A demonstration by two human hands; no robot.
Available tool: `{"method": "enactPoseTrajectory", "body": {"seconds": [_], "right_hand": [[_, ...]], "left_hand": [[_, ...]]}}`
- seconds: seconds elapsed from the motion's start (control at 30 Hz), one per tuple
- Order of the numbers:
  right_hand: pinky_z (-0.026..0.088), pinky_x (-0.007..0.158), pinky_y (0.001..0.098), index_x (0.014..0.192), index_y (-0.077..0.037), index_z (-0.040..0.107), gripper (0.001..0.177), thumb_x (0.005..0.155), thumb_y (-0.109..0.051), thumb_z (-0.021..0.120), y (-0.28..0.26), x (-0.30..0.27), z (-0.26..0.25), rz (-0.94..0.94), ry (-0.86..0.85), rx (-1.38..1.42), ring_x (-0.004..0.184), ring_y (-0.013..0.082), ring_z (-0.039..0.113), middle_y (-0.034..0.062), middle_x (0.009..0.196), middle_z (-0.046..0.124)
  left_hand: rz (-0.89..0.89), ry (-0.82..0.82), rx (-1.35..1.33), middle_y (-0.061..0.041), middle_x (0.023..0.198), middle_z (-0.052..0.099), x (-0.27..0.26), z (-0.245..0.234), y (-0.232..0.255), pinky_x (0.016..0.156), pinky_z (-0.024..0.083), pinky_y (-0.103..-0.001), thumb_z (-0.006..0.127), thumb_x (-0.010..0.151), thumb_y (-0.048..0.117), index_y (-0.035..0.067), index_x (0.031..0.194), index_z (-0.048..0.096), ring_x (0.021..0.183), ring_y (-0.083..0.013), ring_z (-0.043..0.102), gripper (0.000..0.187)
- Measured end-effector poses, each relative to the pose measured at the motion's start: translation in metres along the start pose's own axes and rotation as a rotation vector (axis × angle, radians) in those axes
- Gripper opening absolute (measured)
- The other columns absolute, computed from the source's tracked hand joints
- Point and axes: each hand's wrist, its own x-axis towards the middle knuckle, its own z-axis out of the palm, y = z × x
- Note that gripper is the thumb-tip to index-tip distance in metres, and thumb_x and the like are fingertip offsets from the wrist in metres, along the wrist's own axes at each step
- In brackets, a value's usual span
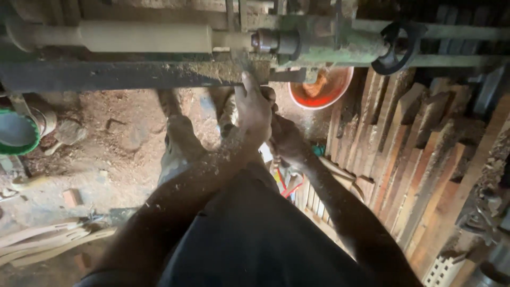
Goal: Using a lathe and chisels to shape a piece of wood into a handle or spindle.
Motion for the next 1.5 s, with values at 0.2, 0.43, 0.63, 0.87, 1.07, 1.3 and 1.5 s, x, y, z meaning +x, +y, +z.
{"method": "enactPoseTrajectory", "body": {"seconds": [0.2, 0.43, 0.63, 0.87, 1.07, 1.3, 1.5], "right_hand": [[0.053, 0.051, 0.0416, 0.117, 0.012, 0.053, 0.050, 0.113, -0.038, 0.047, 0.048, 0.019, 0.023, -0.253, -0.007, 0.154, 0.059, 0.0281, 0.062, 0.0164, 0.073, 0.057], [0.054, 0.058, 0.0423, 0.146, 0.018, 0.028, 0.078, 0.088, -0.016, 0.065, -0.008, 0.002, 0.091, -0.598, 0.395, -0.367, 0.074, 0.0327, 0.065, 0.0241, 0.096, 0.063], [0.050, 0.040, 0.0337, 0.125, 0.010, 0.048, 0.039, 0.111, -0.026, 0.041, -0.089, -0.015, 0.113, -0.147, 0.158, 0.709, 0.046, 0.0187, 0.060, 0.0132, 0.067, 0.063], [0.051, 0.045, 0.0361, 0.130, 0.002, 0.051, 0.030, 0.112, -0.018, 0.038, -0.072, -0.007, 0.123, -0.202, 0.240, 0.471, 0.052, 0.0193, 0.064, 0.0118, 0.074, 0.066], [0.049, 0.054, 0.0421, 0.146, 0.012, 0.030, 0.073, 0.086, -0.008, 0.066, -0.036, -0.010, 0.086, -0.834, 0.586, -0.327, 0.069, 0.0326, 0.061, 0.0188, 0.085, 0.059], [0.048, 0.057, 0.0538, 0.124, 0.017, 0.045, 0.052, 0.125, -0.035, 0.037, 0.024, 0.007, 0.041, 0.017, -0.158, 0.424, 0.060, 0.0406, 0.051, 0.0283, 0.075, 0.051], [0.049, 0.070, 0.0547, 0.153, 0.007, 0.027, 0.083, 0.085, -0.012, 0.071, -0.026, -0.014, 0.081, -0.635, 0.327, -0.304, 0.085, 0.0440, 0.062, 0.0275, 0.101, 0.061]], "left_hand": [[0.064, -0.073, -0.094, -0.004, 0.063, 0.055, 0.003, -0.006, -0.002, 0.044, 0.044, -0.031, 0.036, 0.108, 0.047, 0.007, 0.099, 0.049, 0.047, -0.0134, 0.045, 0.043], [-0.079, -0.161, 0.370, 0.000, 0.052, 0.052, 0.018, -0.043, 0.019, 0.035, 0.034, -0.032, 0.032, 0.109, 0.056, 0.002, 0.088, 0.063, 0.037, -0.0098, 0.037, 0.066], [-0.193, -0.312, 0.405, -0.004, 0.057, 0.056, 0.027, -0.061, 0.049, 0.041, 0.043, -0.033, 0.037, 0.107, 0.054, -0.003, 0.098, 0.065, 0.042, -0.0136, 0.046, 0.063], [-0.191, -0.289, 0.437, 0.001, 0.059, 0.055, 0.015, -0.068, 0.053, 0.043, 0.042, -0.033, 0.034, 0.105, 0.056, 0.005, 0.096, 0.068, 0.045, -0.0115, 0.043, 0.062], [-0.028, -0.173, 0.412, 0.003, 0.050, 0.045, 0.011, -0.059, 0.033, 0.039, 0.034, -0.031, 0.030, 0.109, 0.057, 0.010, 0.067, 0.051, 0.039, -0.0105, 0.035, 0.067], [-0.027, -0.070, -0.051, 0.000, 0.055, 0.054, -0.003, -0.026, 0.020, 0.044, 0.042, -0.033, 0.034, 0.106, 0.051, 0.017, 0.085, 0.055, 0.043, -0.0127, 0.046, 0.044], [-0.044, -0.183, 0.302, 0.001, 0.049, 0.043, 0.012, -0.054, 0.027, 0.036, 0.032, -0.029, 0.028, 0.112, 0.060, 0.004, 0.073, 0.049, 0.038, -0.0108, 0.035, 0.071]]}}
